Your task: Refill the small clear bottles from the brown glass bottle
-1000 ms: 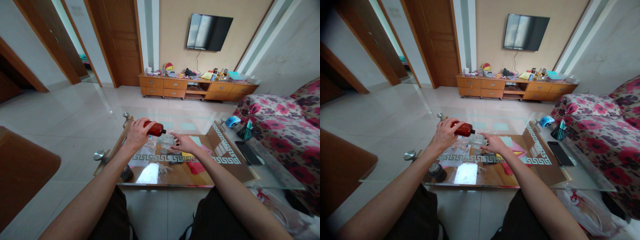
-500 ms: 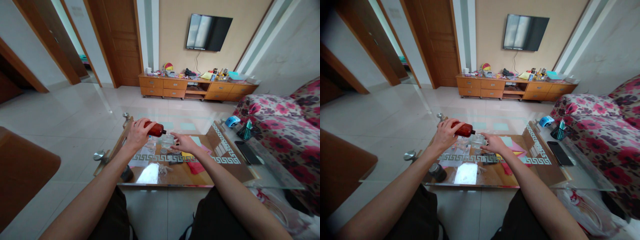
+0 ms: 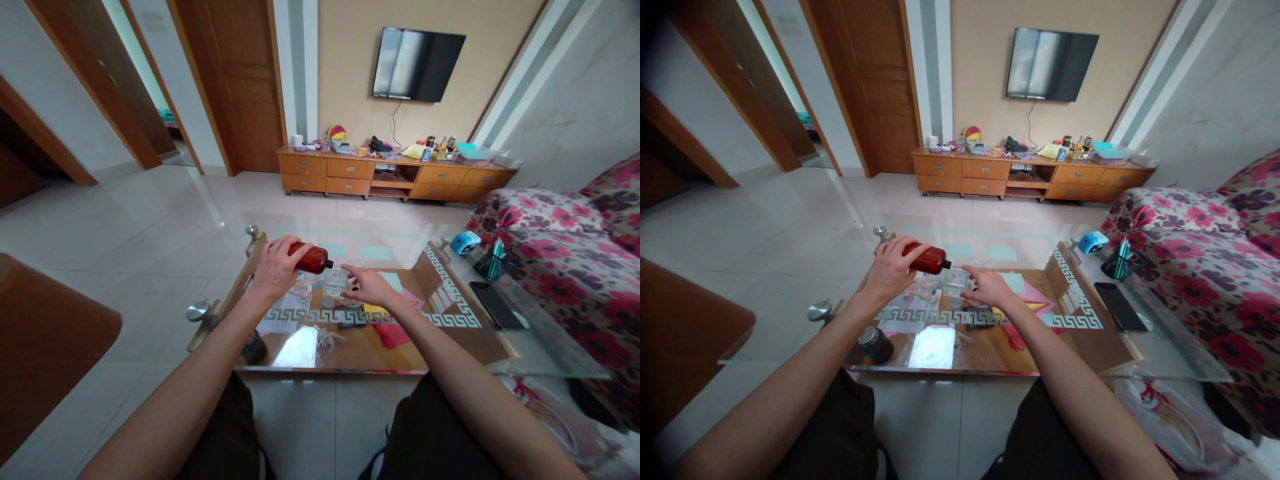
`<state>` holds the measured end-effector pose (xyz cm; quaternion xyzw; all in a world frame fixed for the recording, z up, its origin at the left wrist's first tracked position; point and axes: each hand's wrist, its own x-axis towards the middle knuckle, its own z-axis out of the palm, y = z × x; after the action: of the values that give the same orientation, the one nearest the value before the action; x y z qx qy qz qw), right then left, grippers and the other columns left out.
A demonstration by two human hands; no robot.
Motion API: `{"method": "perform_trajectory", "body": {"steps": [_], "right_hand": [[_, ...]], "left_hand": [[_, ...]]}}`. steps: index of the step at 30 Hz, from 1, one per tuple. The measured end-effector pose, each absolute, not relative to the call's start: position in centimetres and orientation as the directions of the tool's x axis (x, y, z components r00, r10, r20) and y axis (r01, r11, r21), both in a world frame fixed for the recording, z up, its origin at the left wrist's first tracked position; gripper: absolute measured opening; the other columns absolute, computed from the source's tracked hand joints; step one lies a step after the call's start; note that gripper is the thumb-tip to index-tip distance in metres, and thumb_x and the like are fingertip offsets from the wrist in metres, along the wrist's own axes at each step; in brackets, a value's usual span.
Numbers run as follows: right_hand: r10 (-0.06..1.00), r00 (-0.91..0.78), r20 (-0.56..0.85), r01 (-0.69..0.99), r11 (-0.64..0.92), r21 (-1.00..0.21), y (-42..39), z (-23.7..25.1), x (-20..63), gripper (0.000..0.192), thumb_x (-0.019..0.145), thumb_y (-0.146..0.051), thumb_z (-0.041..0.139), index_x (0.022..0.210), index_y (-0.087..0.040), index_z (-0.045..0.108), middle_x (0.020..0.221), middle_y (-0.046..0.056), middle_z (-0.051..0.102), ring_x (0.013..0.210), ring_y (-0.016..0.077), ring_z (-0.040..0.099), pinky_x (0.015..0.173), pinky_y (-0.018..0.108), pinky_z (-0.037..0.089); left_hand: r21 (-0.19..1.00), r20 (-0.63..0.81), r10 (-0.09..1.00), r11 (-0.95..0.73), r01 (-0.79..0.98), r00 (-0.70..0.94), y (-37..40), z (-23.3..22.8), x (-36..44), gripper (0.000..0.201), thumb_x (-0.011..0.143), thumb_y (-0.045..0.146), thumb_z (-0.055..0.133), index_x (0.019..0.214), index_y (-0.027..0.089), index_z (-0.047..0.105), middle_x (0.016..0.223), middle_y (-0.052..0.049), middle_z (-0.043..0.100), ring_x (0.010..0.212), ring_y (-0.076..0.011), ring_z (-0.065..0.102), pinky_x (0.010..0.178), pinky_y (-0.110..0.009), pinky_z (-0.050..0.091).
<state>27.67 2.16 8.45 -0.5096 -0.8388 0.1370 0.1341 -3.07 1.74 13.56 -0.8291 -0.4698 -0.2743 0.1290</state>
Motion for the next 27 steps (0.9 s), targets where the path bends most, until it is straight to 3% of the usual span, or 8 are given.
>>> {"method": "perform_trajectory", "body": {"steps": [8,15,20,27], "right_hand": [[0.891,-0.446,0.086,0.809,0.443,-0.386,2.3,8.3,27.8,0.086,0.088,-0.055,0.081,0.162,-0.03,0.046,0.123,0.01,0.079,0.105,0.0282,0.077,0.088,0.037,0.058],[0.89,-0.447,0.095,0.8,0.444,-0.404,2.2,8.6,27.7,0.087,0.092,-0.065,0.074,0.163,-0.025,0.045,0.127,0.013,0.078,0.109,0.0304,0.076,0.093,0.041,0.059],[0.878,-0.41,0.248,0.773,0.479,-0.416,2.3,9.1,27.8,0.082,0.098,-0.071,0.06,0.162,-0.022,0.047,0.153,0.015,0.062,0.136,0.0342,0.063,0.115,0.05,0.049],[0.819,-0.399,0.413,0.683,0.566,-0.462,1.5,10.7,25.8,0.071,0.1,-0.065,0.061,0.158,-0.026,0.051,0.152,0.013,0.063,0.138,0.0347,0.059,0.119,0.055,0.044]], "left_hand": [[0.048,0.567,0.716,-0.522,0.852,0.407,1.6,13.6,-2.9,0.072,0.081,0.004,0.064,0.147,0.032,0.061,0.144,-0.013,0.062,0.137,-0.0357,0.054,0.113,-0.056,0.038],[0.108,0.547,0.737,-0.532,0.84,0.396,1.8,12.9,-2.8,0.067,0.082,0.019,0.074,0.146,0.031,0.061,0.136,-0.011,0.069,0.126,-0.0351,0.061,0.114,-0.055,0.038],[0.208,0.574,0.76,-0.496,0.843,0.305,2.0,12.5,-2.8,0.067,0.083,0.035,0.081,0.145,0.026,0.059,0.133,-0.012,0.071,0.122,-0.0341,0.065,0.11,-0.051,0.043],[0.334,0.616,0.747,-0.536,0.775,0.25,0.5,13.3,-1.4,0.076,0.08,0.052,0.087,0.144,0.026,0.056,0.134,-0.012,0.072,0.122,-0.0329,0.068,0.105,-0.05,0.049]]}}
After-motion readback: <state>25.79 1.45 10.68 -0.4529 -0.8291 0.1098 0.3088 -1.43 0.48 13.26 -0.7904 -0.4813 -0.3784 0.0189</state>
